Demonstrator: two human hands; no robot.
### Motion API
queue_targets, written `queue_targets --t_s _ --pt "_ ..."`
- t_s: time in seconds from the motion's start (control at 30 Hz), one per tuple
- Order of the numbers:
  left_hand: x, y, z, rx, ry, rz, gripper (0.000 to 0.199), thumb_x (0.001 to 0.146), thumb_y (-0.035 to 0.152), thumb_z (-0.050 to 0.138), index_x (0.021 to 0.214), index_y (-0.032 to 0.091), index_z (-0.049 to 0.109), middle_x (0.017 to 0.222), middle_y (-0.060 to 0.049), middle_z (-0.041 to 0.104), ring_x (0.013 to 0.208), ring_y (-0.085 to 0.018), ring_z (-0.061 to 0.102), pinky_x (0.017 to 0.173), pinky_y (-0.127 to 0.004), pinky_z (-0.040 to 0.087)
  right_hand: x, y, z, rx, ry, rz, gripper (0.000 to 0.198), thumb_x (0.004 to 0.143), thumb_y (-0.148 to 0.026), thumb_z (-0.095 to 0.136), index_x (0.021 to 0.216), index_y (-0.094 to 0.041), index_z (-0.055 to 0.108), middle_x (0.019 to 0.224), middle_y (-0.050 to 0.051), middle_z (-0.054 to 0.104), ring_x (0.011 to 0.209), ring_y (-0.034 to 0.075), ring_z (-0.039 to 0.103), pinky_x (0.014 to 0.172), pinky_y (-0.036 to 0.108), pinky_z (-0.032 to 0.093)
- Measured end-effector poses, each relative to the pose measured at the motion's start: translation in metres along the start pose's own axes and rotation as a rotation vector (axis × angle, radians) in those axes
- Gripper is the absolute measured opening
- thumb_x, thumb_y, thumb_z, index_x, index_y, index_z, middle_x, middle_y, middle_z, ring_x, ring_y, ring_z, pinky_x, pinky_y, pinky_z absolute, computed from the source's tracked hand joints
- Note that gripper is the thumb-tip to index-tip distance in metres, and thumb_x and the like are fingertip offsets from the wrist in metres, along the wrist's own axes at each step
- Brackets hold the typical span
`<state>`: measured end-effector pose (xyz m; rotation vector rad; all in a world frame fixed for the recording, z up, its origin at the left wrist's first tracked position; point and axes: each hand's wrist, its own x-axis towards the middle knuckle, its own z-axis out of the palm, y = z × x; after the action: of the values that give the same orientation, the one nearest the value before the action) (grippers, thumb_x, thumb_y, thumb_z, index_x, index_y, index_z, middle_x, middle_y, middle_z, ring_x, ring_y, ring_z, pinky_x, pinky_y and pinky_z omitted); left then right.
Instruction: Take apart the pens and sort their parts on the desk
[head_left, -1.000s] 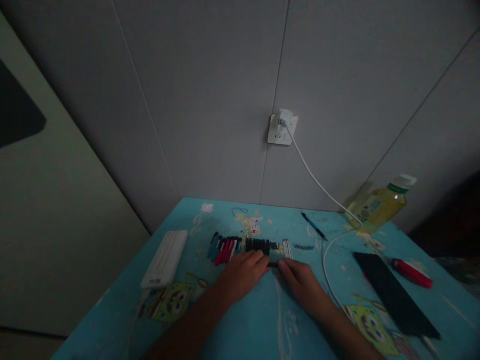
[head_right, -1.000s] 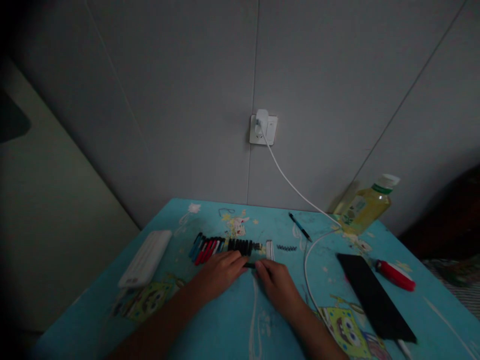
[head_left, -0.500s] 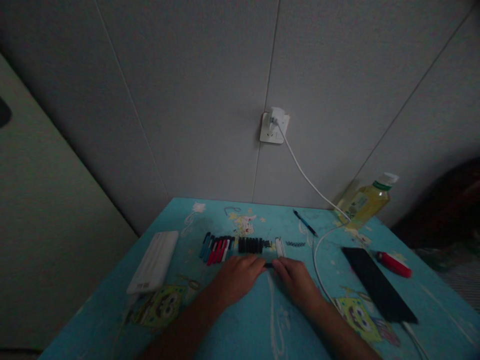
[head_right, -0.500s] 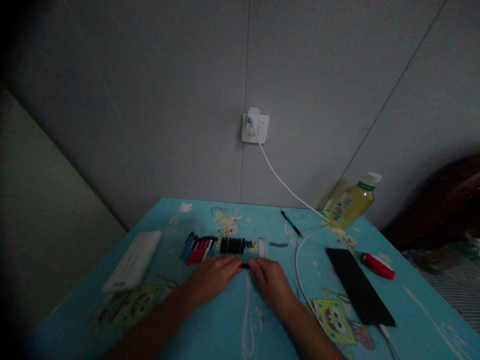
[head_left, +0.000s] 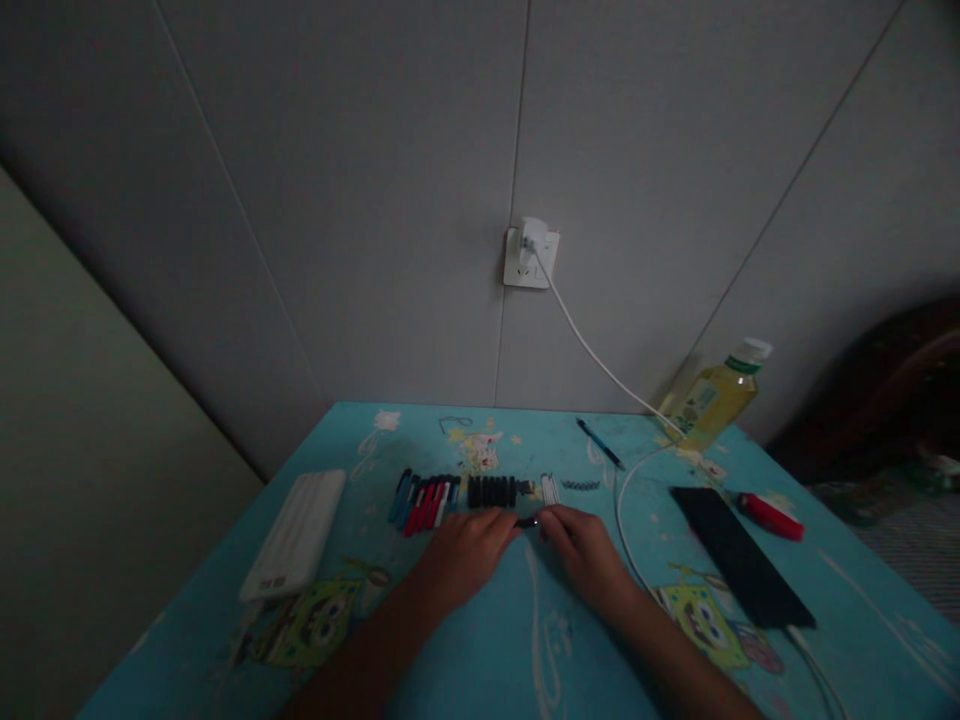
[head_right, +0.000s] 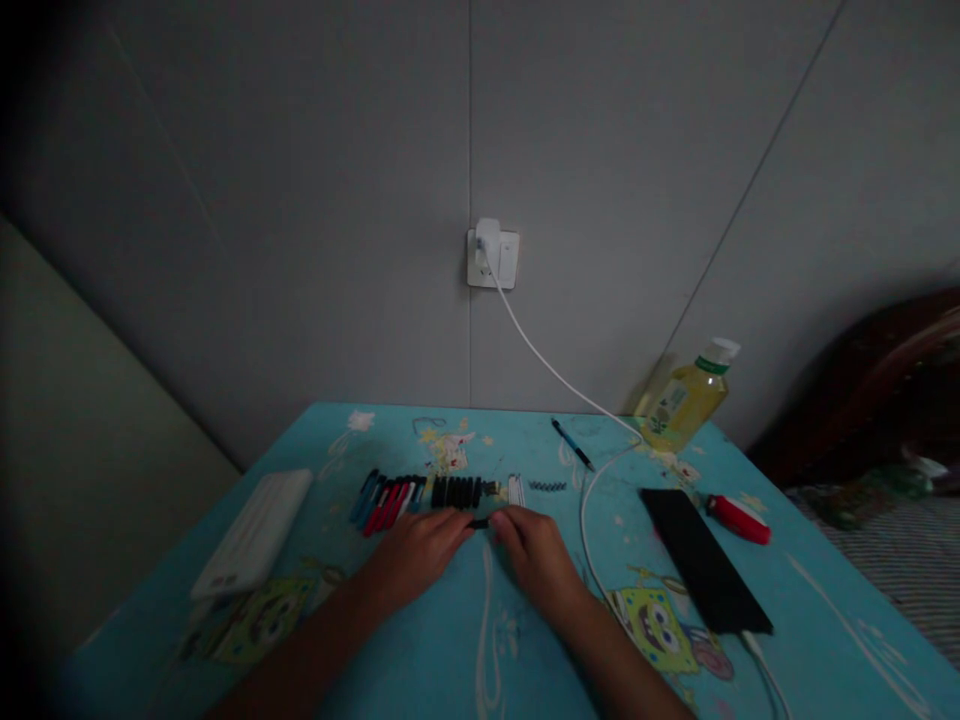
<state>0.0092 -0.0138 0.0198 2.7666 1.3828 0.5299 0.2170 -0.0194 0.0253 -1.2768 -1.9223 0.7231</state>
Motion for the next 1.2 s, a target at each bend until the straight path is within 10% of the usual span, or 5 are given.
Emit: queue_targets --t_s 1.2 --pt "0.000 0.005 -0.015 -0.015 -0.051 -0.044 0.027 0.102 0.029 0.033 0.103 0.022 0.059 0.080 -0.005 0.071 0.074 -0.019 0.070 0.065 -0.027 0.048 0.004 0.001 -0.016 0.089 0.090 -0.090 0.020 0.094 -0.036 0.057 0.098 -0.022 0.071 0.094 0.006 0.070 0.086 0.020 0.064 0.080 0.031 0.050"
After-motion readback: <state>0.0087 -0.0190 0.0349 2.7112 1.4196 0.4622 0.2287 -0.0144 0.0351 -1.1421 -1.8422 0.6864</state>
